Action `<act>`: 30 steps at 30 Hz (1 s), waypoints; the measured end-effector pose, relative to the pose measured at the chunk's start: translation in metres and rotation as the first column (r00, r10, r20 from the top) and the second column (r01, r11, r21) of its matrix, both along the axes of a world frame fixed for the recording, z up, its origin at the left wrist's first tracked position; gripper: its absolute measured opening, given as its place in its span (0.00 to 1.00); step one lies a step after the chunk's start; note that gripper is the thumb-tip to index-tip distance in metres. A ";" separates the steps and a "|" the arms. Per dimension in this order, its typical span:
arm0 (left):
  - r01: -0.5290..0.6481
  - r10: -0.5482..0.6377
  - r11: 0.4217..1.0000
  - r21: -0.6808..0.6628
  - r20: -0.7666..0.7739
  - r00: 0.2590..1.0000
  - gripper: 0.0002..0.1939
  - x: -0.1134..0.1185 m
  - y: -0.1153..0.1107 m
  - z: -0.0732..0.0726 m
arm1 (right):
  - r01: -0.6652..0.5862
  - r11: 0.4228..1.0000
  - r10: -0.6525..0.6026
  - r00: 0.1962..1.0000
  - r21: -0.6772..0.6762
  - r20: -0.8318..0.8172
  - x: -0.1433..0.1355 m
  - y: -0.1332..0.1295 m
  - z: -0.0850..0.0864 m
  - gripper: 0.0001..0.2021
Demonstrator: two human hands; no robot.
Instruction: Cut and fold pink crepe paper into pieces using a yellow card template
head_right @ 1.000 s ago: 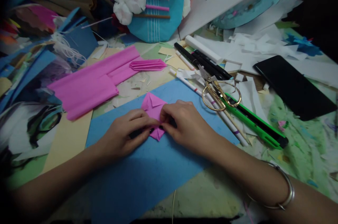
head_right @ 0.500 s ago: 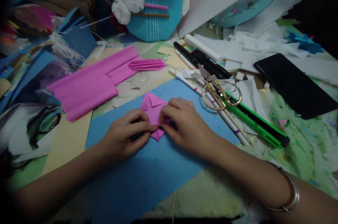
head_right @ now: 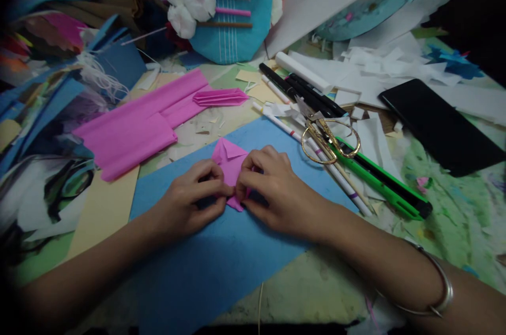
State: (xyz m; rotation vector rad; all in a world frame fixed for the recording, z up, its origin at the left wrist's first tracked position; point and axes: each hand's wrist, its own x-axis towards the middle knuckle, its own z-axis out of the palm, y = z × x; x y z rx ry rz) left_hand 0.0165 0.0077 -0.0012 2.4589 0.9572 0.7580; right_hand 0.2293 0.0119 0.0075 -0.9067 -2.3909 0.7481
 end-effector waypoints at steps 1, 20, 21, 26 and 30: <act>-0.003 0.003 1.000 -0.001 0.002 1.000 0.08 0.000 0.000 0.000 | -0.013 1.000 0.013 1.000 0.010 -0.002 0.000 0.000 0.000 0.02; 0.004 -0.002 0.999 -0.054 0.040 0.999 0.08 -0.001 -0.002 -0.002 | -0.247 0.951 0.219 0.963 0.187 0.157 0.006 -0.009 0.006 0.13; 0.005 -0.003 0.999 -0.050 0.040 0.999 0.08 -0.001 -0.001 -0.002 | -0.250 0.950 0.220 0.960 0.186 0.171 0.007 -0.009 0.005 0.13; 0.000 0.000 0.999 -0.052 0.007 1.000 0.09 -0.001 -0.001 -0.001 | -0.277 0.935 0.222 0.944 0.221 0.244 0.008 -0.011 0.007 0.13; 0.015 -0.016 0.998 -0.058 -0.017 1.000 0.10 -0.001 -0.001 0.001 | -0.285 0.928 0.216 0.937 0.241 0.276 0.008 -0.015 0.013 0.15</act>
